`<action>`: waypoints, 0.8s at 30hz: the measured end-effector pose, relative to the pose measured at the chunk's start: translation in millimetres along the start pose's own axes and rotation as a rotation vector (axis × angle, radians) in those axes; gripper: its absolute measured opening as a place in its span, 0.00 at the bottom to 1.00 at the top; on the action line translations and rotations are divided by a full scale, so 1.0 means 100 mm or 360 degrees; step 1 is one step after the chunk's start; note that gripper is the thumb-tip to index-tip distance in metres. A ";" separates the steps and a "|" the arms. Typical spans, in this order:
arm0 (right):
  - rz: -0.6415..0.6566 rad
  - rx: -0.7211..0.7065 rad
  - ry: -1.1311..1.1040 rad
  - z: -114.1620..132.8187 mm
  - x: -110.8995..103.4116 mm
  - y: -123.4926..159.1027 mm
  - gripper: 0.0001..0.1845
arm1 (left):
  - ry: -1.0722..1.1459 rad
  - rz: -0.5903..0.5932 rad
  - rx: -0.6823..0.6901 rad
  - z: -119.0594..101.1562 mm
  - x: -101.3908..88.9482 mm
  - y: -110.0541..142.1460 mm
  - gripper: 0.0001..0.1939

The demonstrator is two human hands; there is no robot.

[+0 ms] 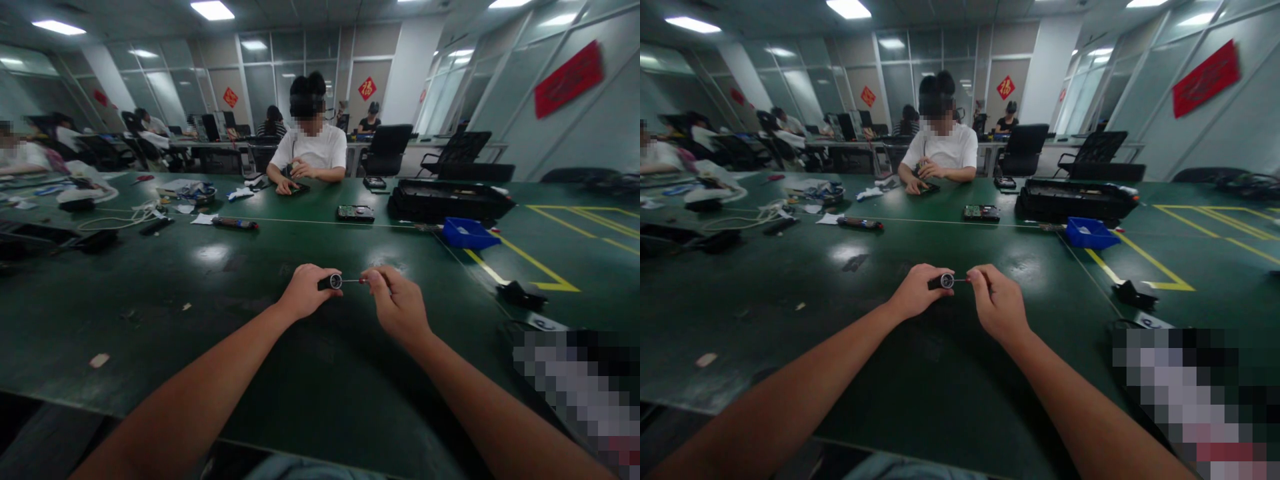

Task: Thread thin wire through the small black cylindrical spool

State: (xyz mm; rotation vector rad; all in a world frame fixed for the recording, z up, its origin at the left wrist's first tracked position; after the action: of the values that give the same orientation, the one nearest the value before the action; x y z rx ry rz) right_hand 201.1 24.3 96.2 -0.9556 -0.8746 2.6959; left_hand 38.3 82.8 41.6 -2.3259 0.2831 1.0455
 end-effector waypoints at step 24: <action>-0.0432 0.0428 -0.0535 -0.43 -0.06 0.02 0.13 | -0.0072 -0.0048 -0.0063 0.01 -0.03 0.00 0.20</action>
State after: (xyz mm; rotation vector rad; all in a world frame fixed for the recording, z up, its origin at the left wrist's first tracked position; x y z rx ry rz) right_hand 232.5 41.2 71.1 -0.3090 -0.6133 2.6777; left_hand 35.2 83.2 43.2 -2.3310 0.2108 1.0963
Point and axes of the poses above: each hand's wrist, its own y-axis away from the middle knuckle, its own x-axis out of the palm, z = x × y, the point moved 10 cm from there along -y, towards the middle knuckle, and after that the axes turned 2 degrees about -x, right-handed, at the moved point
